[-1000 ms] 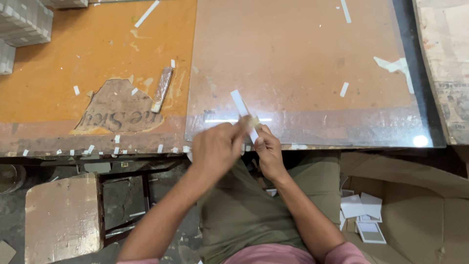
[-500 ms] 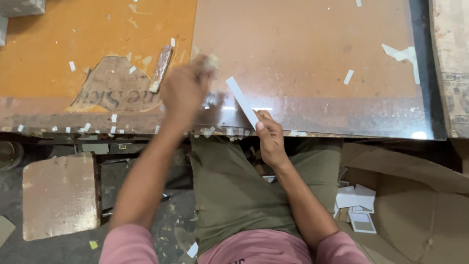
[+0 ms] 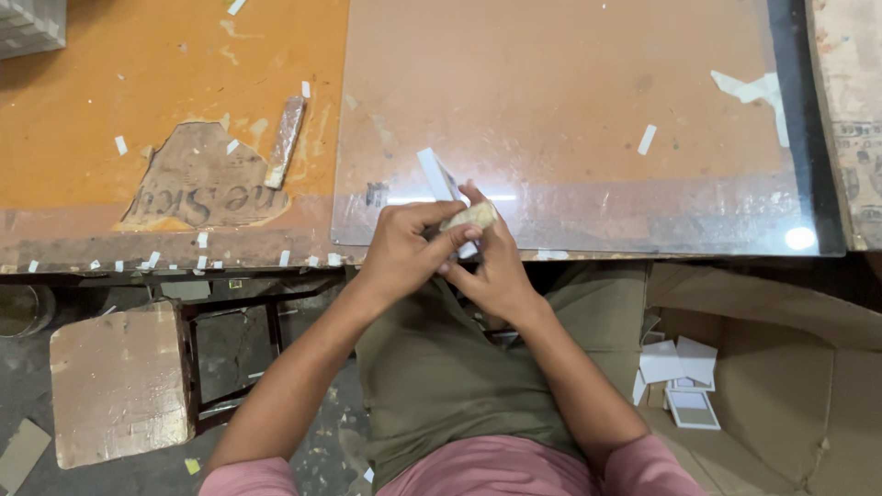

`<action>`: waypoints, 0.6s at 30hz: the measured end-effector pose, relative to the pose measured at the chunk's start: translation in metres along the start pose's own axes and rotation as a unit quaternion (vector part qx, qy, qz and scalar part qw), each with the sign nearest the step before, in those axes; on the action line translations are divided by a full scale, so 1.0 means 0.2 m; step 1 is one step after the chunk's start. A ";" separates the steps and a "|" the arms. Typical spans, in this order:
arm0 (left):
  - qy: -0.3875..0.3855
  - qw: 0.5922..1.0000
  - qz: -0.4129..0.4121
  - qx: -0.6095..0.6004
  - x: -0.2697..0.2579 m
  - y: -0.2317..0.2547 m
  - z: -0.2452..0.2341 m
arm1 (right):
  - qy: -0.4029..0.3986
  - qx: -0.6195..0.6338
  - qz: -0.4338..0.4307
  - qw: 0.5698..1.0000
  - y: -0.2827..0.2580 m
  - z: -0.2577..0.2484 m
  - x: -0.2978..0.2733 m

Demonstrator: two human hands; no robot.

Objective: The person sands the edges of small white rectangular frames using a sanding block. They repeatedly flip and rotate each frame to sand all sides, then place the finished frames into a cardboard box.

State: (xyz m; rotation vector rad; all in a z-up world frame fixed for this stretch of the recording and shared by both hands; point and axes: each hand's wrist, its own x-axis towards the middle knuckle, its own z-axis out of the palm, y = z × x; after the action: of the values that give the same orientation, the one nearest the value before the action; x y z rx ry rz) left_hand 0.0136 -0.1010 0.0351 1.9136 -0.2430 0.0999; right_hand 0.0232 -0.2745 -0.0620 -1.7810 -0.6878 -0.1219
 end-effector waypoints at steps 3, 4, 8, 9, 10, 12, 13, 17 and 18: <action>0.010 0.979 0.083 0.185 -0.08 -0.04 0.03 | -0.012 -0.014 -0.036 0.999 0.00 0.02 0.04; 0.022 0.974 0.096 0.206 -0.10 -0.05 0.02 | -0.020 -0.010 -0.040 0.999 0.00 0.03 0.06; 0.107 0.930 0.075 0.343 0.04 0.01 -0.05 | -0.021 0.015 0.109 0.994 0.03 0.04 0.07; 0.135 0.908 0.051 0.394 0.09 0.04 -0.10 | -0.007 0.010 0.085 0.996 0.04 0.06 0.05; 0.146 0.861 0.073 0.482 0.18 0.06 -0.17 | 0.007 0.005 0.062 0.998 0.04 0.08 0.03; 0.180 0.813 0.079 0.548 0.26 0.08 -0.33 | -0.001 0.013 0.032 0.999 0.06 0.11 0.03; 0.193 0.829 0.070 0.520 0.28 0.06 -0.35 | -0.003 0.009 0.023 1.000 0.07 0.09 0.01; 0.033 0.976 0.209 0.053 0.25 -0.07 -0.31 | 0.027 -0.010 -0.083 0.996 0.12 0.07 0.07; 0.015 0.991 0.107 0.072 0.20 -0.11 -0.28 | 0.016 -0.020 -0.099 0.995 0.12 0.07 0.09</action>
State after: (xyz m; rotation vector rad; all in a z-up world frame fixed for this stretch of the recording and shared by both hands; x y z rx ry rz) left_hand 0.0593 -0.0469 0.0423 2.0234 -0.4316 0.2968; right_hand 0.0460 -0.2588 -0.0792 -1.7425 -0.8436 -0.3007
